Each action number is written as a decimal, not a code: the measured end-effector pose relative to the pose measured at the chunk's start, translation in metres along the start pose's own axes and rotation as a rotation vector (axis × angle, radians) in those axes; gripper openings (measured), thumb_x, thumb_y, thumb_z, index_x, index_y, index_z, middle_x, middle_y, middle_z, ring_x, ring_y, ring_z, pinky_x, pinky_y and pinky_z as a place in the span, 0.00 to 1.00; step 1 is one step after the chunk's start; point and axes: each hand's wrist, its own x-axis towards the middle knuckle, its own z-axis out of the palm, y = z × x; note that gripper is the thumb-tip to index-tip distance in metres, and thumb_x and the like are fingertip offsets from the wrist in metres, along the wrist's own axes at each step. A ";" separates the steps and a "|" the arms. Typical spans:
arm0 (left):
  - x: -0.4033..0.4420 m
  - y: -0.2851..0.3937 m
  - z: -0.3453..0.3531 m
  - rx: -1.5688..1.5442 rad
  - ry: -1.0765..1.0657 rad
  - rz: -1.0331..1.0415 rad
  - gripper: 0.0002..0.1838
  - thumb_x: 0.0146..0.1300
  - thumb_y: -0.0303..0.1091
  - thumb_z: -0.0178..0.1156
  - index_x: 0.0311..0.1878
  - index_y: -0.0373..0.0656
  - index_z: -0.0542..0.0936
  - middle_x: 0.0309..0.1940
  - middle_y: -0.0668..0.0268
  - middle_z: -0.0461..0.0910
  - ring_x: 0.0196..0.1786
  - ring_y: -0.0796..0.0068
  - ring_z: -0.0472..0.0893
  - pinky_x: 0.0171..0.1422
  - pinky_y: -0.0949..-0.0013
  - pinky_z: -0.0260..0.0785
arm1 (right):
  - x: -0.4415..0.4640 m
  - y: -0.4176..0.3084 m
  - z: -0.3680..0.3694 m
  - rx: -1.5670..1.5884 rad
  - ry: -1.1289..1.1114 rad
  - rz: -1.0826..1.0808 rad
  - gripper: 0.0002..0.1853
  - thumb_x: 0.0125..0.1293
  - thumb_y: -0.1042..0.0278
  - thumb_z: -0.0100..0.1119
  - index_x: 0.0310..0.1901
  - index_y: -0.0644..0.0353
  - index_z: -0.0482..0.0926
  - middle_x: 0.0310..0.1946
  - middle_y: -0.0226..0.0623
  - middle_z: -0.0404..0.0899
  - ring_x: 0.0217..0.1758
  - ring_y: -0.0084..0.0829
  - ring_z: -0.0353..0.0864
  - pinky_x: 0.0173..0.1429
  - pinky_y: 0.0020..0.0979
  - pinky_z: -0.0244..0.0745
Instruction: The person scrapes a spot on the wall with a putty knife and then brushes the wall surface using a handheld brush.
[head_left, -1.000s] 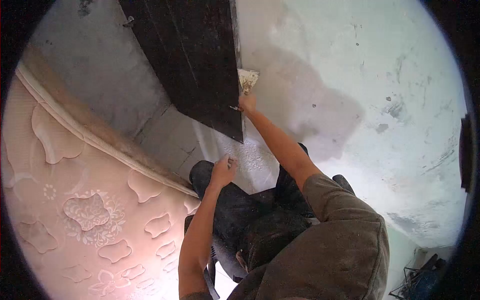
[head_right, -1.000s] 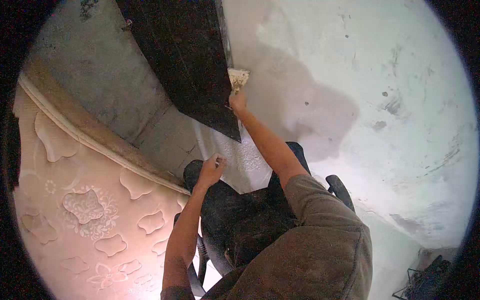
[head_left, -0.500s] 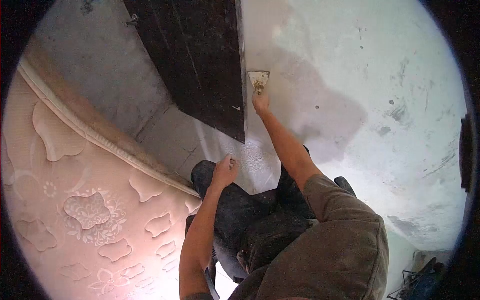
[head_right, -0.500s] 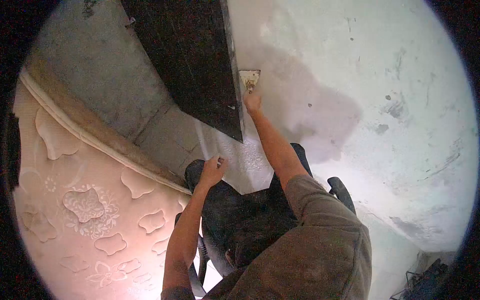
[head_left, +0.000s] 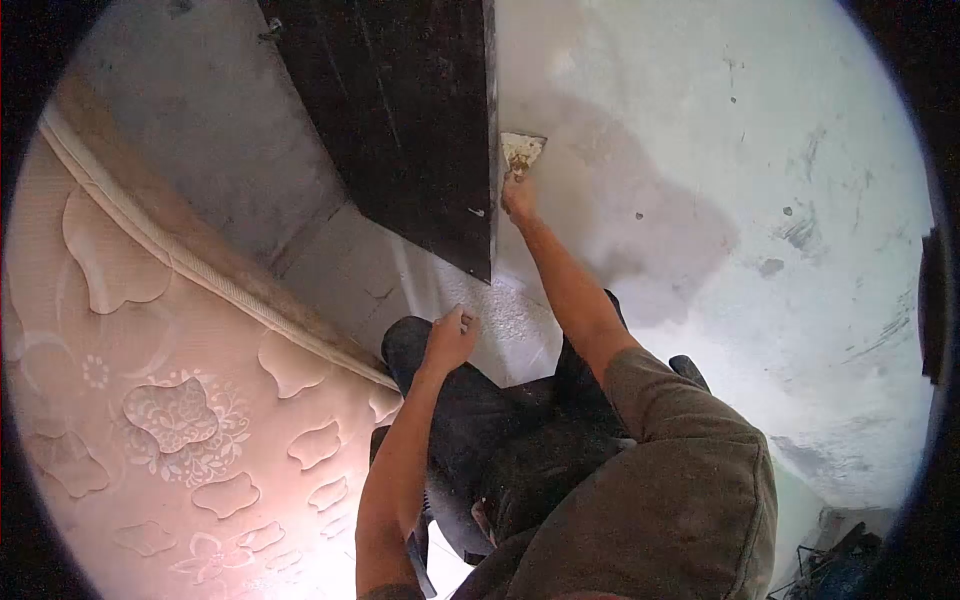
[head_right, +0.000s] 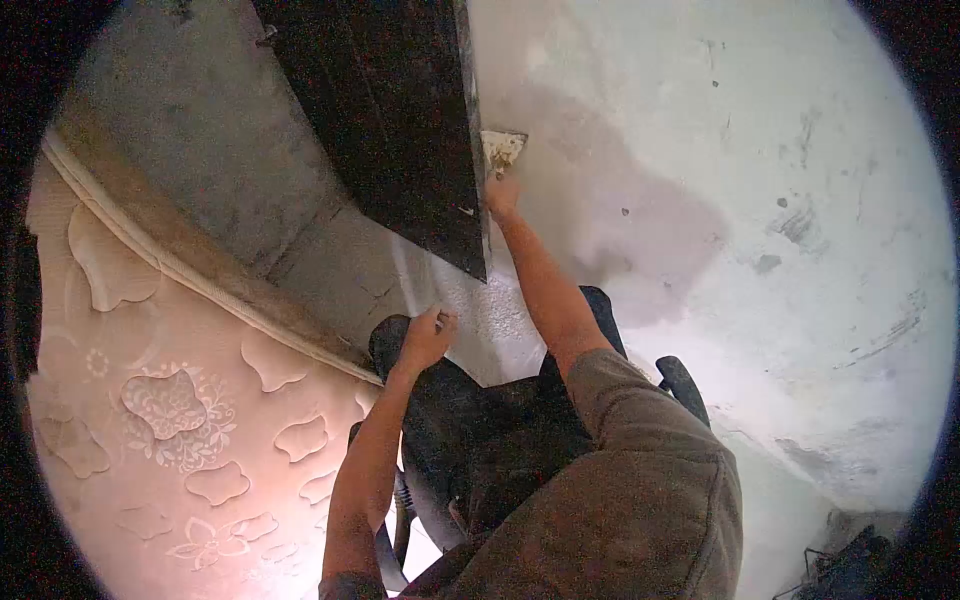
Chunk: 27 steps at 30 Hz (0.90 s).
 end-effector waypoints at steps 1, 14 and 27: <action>0.000 0.001 -0.001 -0.020 -0.031 -0.056 0.14 0.61 0.39 0.55 0.38 0.35 0.76 0.36 0.52 0.80 0.39 0.54 0.80 0.45 0.58 0.70 | -0.005 -0.008 -0.003 -0.004 0.000 0.000 0.14 0.57 0.66 0.56 0.32 0.73 0.75 0.20 0.47 0.76 0.22 0.41 0.77 0.27 0.40 0.69; 0.000 -0.001 -0.002 -0.077 -0.024 -0.029 0.12 0.61 0.37 0.55 0.38 0.35 0.75 0.34 0.52 0.80 0.35 0.54 0.80 0.42 0.58 0.70 | -0.007 -0.011 0.002 -0.118 0.098 -0.118 0.13 0.62 0.64 0.52 0.29 0.68 0.73 0.15 0.40 0.71 0.13 0.33 0.72 0.17 0.36 0.65; -0.001 0.008 -0.003 -0.007 -0.020 -0.056 0.12 0.60 0.37 0.55 0.38 0.36 0.75 0.33 0.53 0.80 0.36 0.55 0.80 0.42 0.58 0.70 | -0.006 -0.015 -0.045 -0.411 -0.022 -0.188 0.20 0.63 0.58 0.54 0.21 0.69 0.75 0.14 0.41 0.73 0.18 0.34 0.74 0.27 0.38 0.70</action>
